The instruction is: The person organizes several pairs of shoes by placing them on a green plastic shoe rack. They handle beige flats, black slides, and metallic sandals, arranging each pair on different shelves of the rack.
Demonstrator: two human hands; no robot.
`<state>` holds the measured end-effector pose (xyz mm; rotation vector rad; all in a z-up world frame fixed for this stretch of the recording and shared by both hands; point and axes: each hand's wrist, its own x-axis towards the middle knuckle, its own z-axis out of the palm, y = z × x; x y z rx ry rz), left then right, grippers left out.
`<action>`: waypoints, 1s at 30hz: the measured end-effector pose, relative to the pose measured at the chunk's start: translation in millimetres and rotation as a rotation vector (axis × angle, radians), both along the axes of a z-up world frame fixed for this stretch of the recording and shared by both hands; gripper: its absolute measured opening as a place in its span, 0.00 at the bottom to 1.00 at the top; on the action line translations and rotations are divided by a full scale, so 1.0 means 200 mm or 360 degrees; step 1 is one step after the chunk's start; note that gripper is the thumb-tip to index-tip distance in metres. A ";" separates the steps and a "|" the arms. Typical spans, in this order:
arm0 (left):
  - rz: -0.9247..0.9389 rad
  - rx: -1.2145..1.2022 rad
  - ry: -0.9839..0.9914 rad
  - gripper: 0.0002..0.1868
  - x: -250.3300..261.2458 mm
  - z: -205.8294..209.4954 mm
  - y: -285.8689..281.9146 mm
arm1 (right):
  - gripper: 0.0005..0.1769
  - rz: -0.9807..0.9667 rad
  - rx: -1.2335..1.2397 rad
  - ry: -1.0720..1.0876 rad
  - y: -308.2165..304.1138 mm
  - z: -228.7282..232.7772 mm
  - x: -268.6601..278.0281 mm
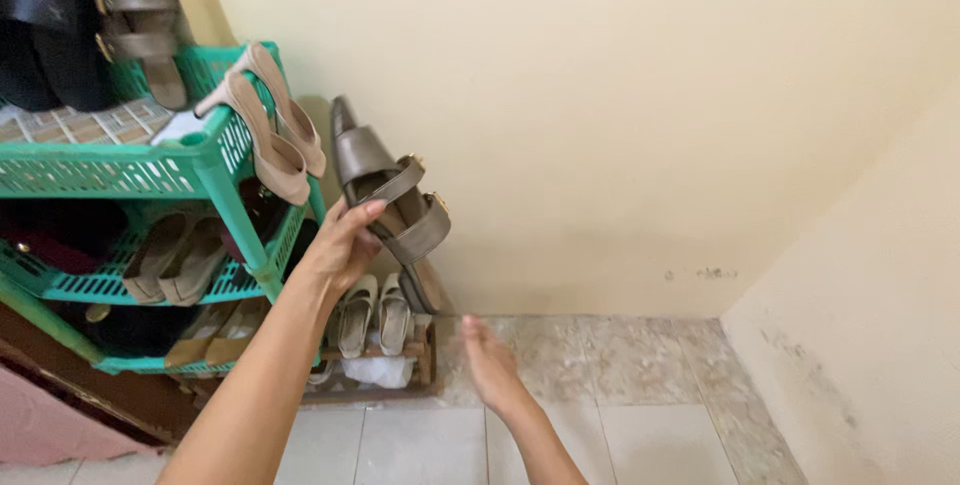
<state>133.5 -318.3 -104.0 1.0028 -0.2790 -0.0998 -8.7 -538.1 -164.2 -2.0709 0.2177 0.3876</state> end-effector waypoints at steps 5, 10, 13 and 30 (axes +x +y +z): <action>0.0085 0.0073 0.0125 0.33 0.01 -0.09 0.02 | 0.47 -0.0144 0.0265 -0.1403 0.03 0.06 0.08; -0.0071 0.0007 0.0078 0.32 -0.01 -0.11 0.02 | 0.45 -0.0319 0.0140 -0.0122 0.10 0.13 0.17; -0.0120 0.0031 0.0111 0.33 -0.03 -0.10 0.05 | 0.39 -0.0345 0.0132 -0.1139 0.01 0.20 0.15; -0.0231 0.0077 0.0217 0.37 -0.19 -0.27 0.06 | 0.51 -0.0144 0.0470 -0.0619 0.04 0.42 0.17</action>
